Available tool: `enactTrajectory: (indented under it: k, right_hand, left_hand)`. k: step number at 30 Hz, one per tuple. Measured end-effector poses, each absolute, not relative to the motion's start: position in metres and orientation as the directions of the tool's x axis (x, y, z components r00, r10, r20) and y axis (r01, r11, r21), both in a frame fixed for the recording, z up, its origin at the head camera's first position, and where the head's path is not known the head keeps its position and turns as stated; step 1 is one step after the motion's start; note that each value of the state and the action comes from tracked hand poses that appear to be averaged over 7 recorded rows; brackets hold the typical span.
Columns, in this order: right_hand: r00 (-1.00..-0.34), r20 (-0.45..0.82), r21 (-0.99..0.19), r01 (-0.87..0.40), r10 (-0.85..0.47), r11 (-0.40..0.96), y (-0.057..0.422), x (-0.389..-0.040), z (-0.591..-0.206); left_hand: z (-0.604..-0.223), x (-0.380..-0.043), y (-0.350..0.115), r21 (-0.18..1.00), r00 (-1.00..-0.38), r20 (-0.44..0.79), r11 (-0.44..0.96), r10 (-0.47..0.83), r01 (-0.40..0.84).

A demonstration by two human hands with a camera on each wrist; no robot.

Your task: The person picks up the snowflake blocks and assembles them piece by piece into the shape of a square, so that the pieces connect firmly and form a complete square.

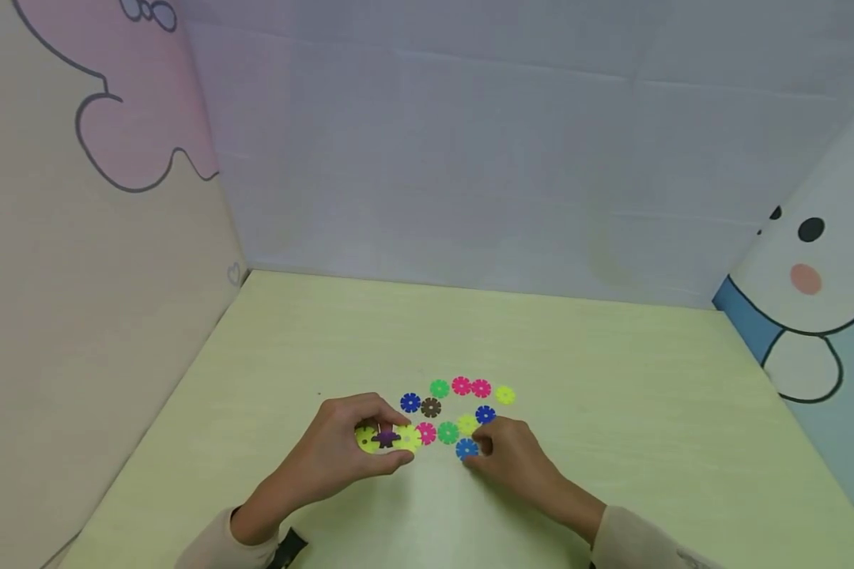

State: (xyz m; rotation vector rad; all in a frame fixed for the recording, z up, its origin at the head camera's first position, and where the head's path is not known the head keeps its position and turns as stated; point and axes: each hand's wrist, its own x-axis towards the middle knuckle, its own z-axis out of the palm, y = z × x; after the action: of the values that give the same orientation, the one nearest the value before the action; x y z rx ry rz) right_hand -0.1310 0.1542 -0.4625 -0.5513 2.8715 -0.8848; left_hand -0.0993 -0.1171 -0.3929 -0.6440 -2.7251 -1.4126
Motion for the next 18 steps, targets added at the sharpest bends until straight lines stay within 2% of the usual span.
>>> enactTrajectory:
  k: [5,11,18]
  right_hand:
    - [-0.923,-0.012,-0.579,-0.308,-0.385,0.755,0.151,-0.134,-0.459]
    - [-0.903,-0.139,-0.681,-0.21,-0.406,0.702,0.16,-0.143,-0.453]
    - [-0.87,-0.179,-0.824,-0.122,-0.459,0.554,0.176,-0.145,-0.437]
  left_hand:
    - [-0.389,-0.099,-0.114,0.783,-0.915,0.185,0.51,0.358,0.357]
    - [-0.388,-0.1,-0.111,0.783,-0.906,0.196,0.497,0.374,0.374]
    - [-0.387,-0.104,-0.107,0.777,-0.906,0.199,0.503,0.374,0.378]
